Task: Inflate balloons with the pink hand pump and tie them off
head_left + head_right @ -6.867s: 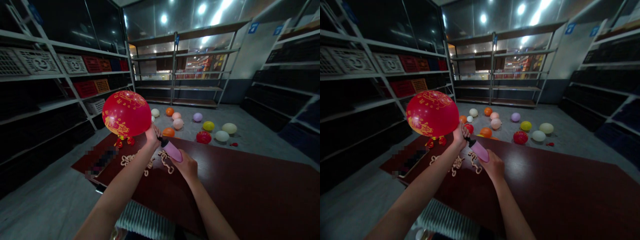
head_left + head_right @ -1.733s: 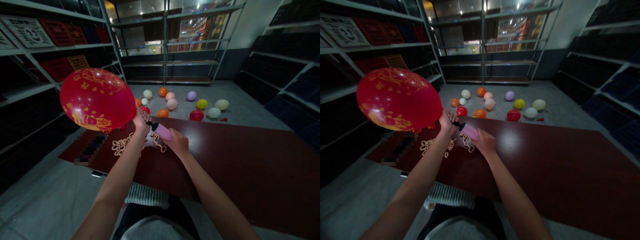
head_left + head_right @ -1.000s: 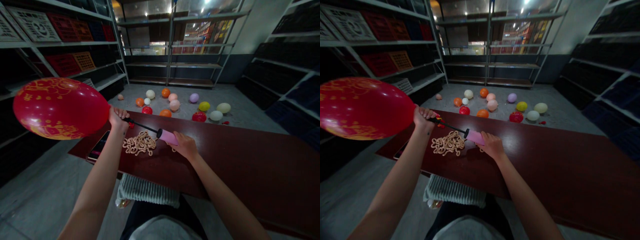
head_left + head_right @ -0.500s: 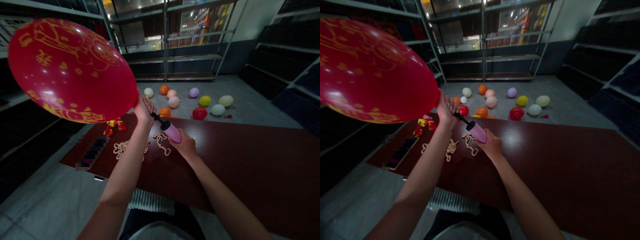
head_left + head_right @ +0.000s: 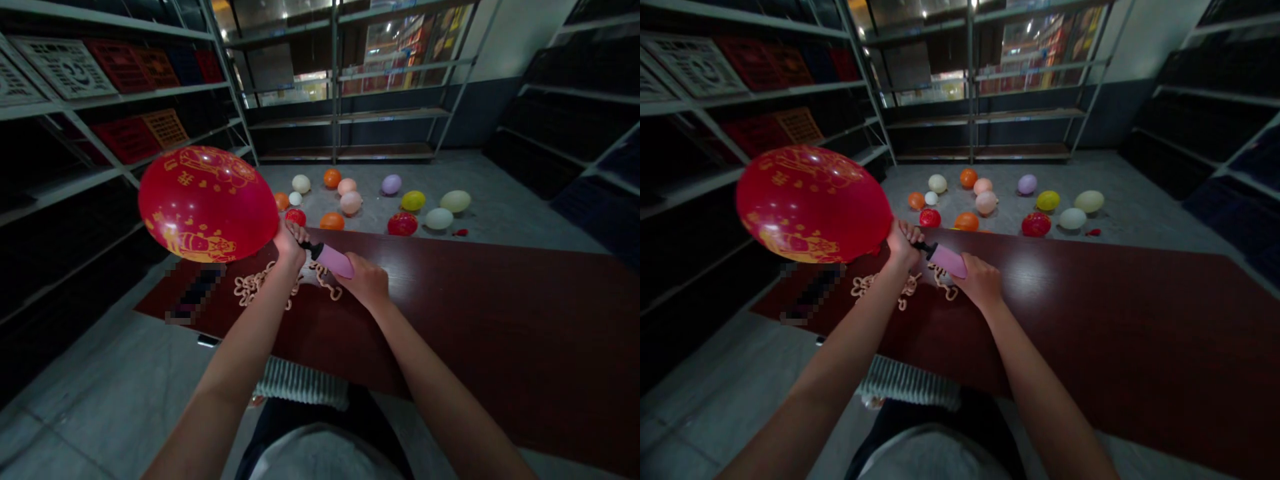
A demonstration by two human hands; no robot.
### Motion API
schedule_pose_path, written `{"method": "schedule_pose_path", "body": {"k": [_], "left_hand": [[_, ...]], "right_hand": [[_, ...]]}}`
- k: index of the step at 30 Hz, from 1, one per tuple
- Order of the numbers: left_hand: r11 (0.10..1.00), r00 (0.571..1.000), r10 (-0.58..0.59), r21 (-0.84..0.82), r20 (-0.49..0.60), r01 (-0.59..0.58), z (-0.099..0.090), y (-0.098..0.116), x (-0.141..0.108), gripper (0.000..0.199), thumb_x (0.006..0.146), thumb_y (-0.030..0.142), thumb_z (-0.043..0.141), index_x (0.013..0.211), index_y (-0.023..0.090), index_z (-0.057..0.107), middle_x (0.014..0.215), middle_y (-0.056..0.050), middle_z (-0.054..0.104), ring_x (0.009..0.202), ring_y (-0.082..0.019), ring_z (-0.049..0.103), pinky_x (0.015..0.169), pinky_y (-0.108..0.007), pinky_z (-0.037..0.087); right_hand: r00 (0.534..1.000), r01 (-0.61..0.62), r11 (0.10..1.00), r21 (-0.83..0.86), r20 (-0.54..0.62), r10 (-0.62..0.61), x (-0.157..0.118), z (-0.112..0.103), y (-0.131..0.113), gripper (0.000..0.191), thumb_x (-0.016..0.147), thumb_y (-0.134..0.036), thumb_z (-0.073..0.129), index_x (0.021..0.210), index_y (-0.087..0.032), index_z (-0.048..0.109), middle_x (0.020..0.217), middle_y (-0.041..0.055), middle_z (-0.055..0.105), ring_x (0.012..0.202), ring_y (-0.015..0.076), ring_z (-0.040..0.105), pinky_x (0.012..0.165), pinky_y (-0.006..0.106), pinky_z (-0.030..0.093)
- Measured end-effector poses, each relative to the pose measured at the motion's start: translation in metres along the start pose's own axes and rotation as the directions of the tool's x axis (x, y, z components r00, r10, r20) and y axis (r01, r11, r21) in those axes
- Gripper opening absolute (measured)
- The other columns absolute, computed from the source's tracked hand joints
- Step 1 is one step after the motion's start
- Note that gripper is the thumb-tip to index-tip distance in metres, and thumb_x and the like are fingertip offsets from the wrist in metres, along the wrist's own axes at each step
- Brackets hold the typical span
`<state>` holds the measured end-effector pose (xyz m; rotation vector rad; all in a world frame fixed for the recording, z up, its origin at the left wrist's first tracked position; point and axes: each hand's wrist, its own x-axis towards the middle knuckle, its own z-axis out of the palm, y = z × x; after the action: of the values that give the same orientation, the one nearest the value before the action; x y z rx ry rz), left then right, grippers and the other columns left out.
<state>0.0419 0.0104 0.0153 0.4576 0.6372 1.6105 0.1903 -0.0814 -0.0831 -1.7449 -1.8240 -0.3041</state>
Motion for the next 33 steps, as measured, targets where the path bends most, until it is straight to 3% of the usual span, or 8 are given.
{"method": "schedule_pose_path", "body": {"k": [4, 7, 13, 18, 22, 26, 30, 33], "left_hand": [[0.999, 0.990, -0.024, -0.038, -0.142, 0.019, -0.033, 0.018, 0.004, 0.053, 0.103, 0.035, 0.032, 0.053, 0.018, 0.021, 0.038, 0.007, 0.019, 0.030, -0.006, 0.019, 0.038, -0.022, 0.020], [0.999, 0.983, 0.005, -0.038, -0.183, -0.012, -0.054, 0.035, 0.008, 0.050, 0.101, 0.030, 0.032, 0.054, 0.018, 0.020, 0.039, 0.008, 0.020, 0.031, -0.006, 0.020, 0.040, -0.022, 0.020], [0.997, 0.983, 0.045, -0.052, -0.180, -0.056, -0.083, 0.080, 0.017, 0.047, 0.099, 0.026, 0.032, 0.054, 0.018, 0.020, 0.040, 0.008, 0.020, 0.031, -0.005, 0.020, 0.040, -0.020, 0.021], [0.992, 0.987, 0.077, -0.085, -0.139, -0.089, -0.089, 0.116, 0.029, 0.049, 0.101, 0.029, 0.029, 0.054, 0.018, 0.019, 0.039, 0.007, 0.019, 0.030, -0.005, 0.020, 0.038, -0.020, 0.022], [0.993, 0.994, 0.093, -0.071, -0.053, -0.097, -0.069, 0.128, 0.032, 0.052, 0.102, 0.035, 0.031, 0.055, 0.018, 0.018, 0.040, 0.006, 0.018, 0.031, -0.006, 0.020, 0.037, -0.021, 0.021], [0.984, 0.985, 0.171, -0.045, -0.020, -0.172, -0.027, 0.122, 0.024, 0.058, 0.101, 0.049, 0.032, 0.054, 0.018, 0.019, 0.040, 0.007, 0.017, 0.031, -0.006, 0.018, 0.036, -0.021, 0.021], [0.974, 0.973, 0.224, -0.033, 0.060, -0.222, 0.014, 0.097, 0.015, 0.059, 0.101, 0.050, 0.034, 0.053, 0.018, 0.022, 0.040, 0.007, 0.017, 0.032, -0.006, 0.016, 0.035, -0.021, 0.019], [0.978, 0.972, 0.209, -0.029, 0.107, -0.207, 0.033, 0.060, 0.013, 0.059, 0.099, 0.050, 0.041, 0.052, 0.019, 0.022, 0.041, 0.007, 0.018, 0.031, -0.006, 0.016, 0.034, -0.022, 0.019]], "right_hand": [[0.990, 0.132, 0.983, -0.126, 0.076, -0.123, -0.001, -0.002, -0.008, 0.042, 0.086, -0.052, 0.058, 0.113, -0.021, 0.060, 0.091, 0.0069, 0.070, 0.077, 0.0202, 0.062, 0.062, 0.030, 0.029], [0.976, 0.207, 0.965, -0.162, 0.106, -0.191, -0.002, -0.006, -0.012, 0.045, 0.086, -0.054, 0.057, 0.115, -0.020, 0.059, 0.090, 0.0069, 0.069, 0.077, 0.0208, 0.061, 0.063, 0.030, 0.029], [0.960, 0.261, 0.951, -0.164, 0.145, -0.239, -0.003, -0.010, -0.014, 0.043, 0.085, -0.053, 0.061, 0.113, -0.020, 0.059, 0.091, 0.0071, 0.068, 0.080, 0.0208, 0.060, 0.065, 0.030, 0.030], [0.957, 0.277, 0.952, -0.133, 0.129, -0.260, -0.002, -0.008, -0.014, 0.047, 0.083, -0.053, 0.063, 0.116, -0.020, 0.058, 0.092, 0.0063, 0.069, 0.081, 0.0207, 0.062, 0.066, 0.030, 0.032], [0.969, 0.231, 0.970, -0.075, 0.106, -0.223, 0.000, -0.004, -0.014, 0.047, 0.083, -0.054, 0.063, 0.115, -0.020, 0.059, 0.093, 0.0067, 0.070, 0.079, 0.0200, 0.063, 0.067, 0.029, 0.035], [0.994, 0.101, 0.995, 0.002, 0.041, -0.101, 0.001, -0.003, -0.007, 0.047, 0.083, -0.052, 0.062, 0.117, -0.020, 0.060, 0.098, 0.0071, 0.071, 0.081, 0.0193, 0.065, 0.068, 0.029, 0.038], [1.000, -0.022, 0.998, 0.053, -0.010, 0.023, 0.001, -0.005, 0.004, 0.044, 0.081, -0.048, 0.064, 0.115, -0.021, 0.061, 0.097, 0.0064, 0.072, 0.082, 0.0208, 0.066, 0.067, 0.029, 0.040], [0.997, -0.071, 0.994, 0.078, -0.022, 0.073, 0.002, -0.007, 0.009, 0.043, 0.081, -0.048, 0.063, 0.115, -0.021, 0.061, 0.096, 0.0062, 0.072, 0.082, 0.0216, 0.067, 0.065, 0.029, 0.039]]}}
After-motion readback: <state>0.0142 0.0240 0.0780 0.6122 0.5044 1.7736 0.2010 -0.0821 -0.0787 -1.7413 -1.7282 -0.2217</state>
